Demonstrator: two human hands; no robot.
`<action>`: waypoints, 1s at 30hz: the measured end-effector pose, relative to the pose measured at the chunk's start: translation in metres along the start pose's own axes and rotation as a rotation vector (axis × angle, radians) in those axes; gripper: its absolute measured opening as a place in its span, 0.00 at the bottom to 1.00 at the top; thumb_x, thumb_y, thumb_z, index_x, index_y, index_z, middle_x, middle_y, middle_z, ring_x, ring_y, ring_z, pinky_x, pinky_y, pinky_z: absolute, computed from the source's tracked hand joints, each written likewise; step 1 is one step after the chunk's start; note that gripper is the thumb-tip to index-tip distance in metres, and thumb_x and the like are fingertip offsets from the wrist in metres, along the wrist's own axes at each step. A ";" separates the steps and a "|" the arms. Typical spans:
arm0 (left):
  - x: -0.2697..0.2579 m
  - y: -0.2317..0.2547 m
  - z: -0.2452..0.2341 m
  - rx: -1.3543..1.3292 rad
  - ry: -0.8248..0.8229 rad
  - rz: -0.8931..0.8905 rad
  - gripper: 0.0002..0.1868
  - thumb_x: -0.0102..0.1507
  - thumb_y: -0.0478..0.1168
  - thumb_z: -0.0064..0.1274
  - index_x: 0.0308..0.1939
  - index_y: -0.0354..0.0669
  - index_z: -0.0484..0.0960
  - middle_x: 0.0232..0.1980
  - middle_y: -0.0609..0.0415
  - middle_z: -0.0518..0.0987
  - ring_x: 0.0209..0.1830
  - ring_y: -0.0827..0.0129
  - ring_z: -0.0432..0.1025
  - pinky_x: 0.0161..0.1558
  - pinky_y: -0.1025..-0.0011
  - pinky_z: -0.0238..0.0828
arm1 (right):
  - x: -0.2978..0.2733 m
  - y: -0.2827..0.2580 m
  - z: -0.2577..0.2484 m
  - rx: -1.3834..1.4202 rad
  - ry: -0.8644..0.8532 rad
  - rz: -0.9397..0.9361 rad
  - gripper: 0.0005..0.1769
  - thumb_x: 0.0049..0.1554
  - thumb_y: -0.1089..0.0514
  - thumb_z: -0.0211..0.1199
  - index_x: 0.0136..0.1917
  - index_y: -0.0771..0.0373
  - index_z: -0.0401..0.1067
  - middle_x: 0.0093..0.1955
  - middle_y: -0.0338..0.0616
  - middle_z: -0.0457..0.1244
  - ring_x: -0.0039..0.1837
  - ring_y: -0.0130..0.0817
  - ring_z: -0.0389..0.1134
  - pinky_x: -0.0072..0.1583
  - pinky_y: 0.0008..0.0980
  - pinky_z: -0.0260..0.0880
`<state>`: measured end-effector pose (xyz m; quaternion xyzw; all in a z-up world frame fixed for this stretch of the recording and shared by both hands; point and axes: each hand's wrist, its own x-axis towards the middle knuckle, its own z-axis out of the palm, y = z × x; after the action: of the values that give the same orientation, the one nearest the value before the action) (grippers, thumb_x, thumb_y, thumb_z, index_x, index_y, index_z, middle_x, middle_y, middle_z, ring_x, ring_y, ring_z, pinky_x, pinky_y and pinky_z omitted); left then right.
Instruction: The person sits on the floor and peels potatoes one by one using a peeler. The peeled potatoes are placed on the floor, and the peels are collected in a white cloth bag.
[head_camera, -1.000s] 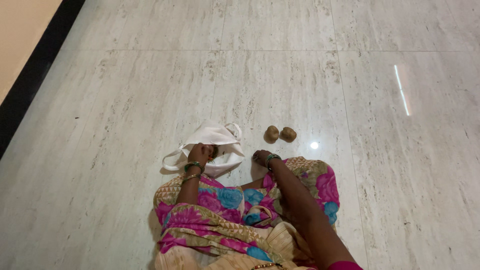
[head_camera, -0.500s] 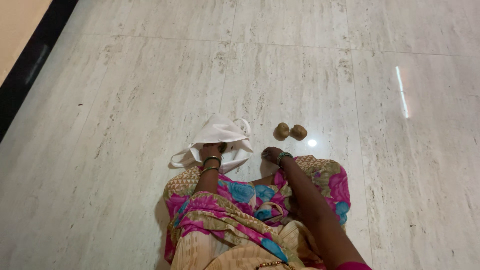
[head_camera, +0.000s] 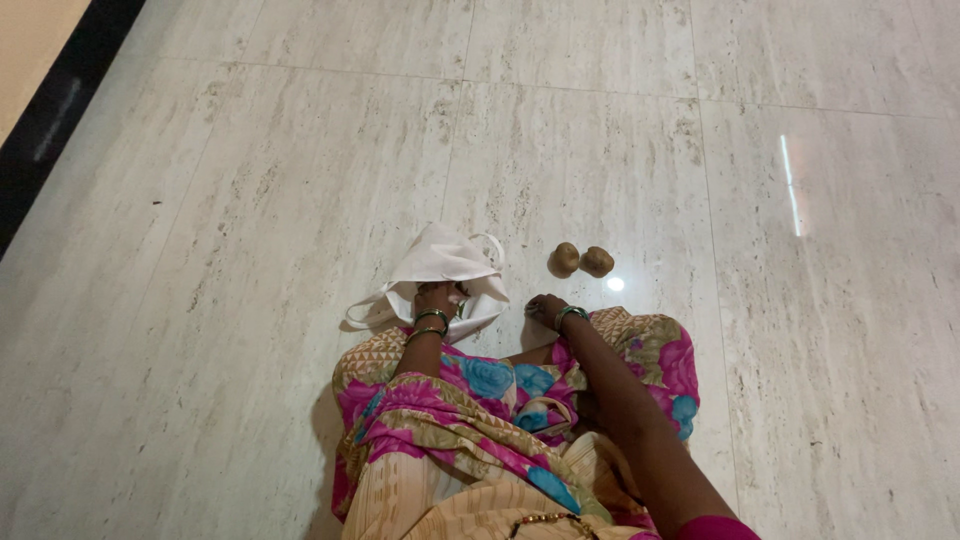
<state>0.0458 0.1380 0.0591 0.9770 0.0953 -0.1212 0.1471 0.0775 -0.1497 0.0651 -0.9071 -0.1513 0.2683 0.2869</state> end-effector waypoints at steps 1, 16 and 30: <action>0.001 0.003 -0.001 0.010 -0.014 -0.003 0.33 0.60 0.49 0.58 0.68 0.54 0.69 0.71 0.46 0.68 0.70 0.48 0.63 0.64 0.50 0.64 | 0.000 -0.001 0.000 -0.009 0.007 0.007 0.19 0.53 0.53 0.67 0.57 0.58 0.79 0.54 0.50 0.72 0.57 0.43 0.75 0.58 0.37 0.74; 0.010 -0.010 -0.006 -0.677 0.592 -0.241 0.43 0.52 0.56 0.66 0.66 0.41 0.72 0.68 0.32 0.67 0.64 0.39 0.68 0.61 0.53 0.68 | -0.004 -0.009 -0.003 -0.059 -0.002 0.044 0.19 0.55 0.52 0.66 0.58 0.57 0.79 0.56 0.49 0.72 0.58 0.45 0.74 0.60 0.37 0.74; 0.010 -0.008 -0.002 -0.648 0.414 -0.188 0.46 0.53 0.64 0.64 0.69 0.45 0.69 0.70 0.38 0.69 0.66 0.45 0.68 0.62 0.55 0.69 | -0.006 -0.008 0.000 -0.048 0.004 0.077 0.18 0.54 0.53 0.67 0.59 0.56 0.78 0.56 0.49 0.72 0.58 0.45 0.74 0.60 0.38 0.74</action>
<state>0.0543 0.1471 0.0558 0.8706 0.2455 0.1019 0.4139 0.0715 -0.1459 0.0726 -0.9195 -0.1219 0.2735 0.2547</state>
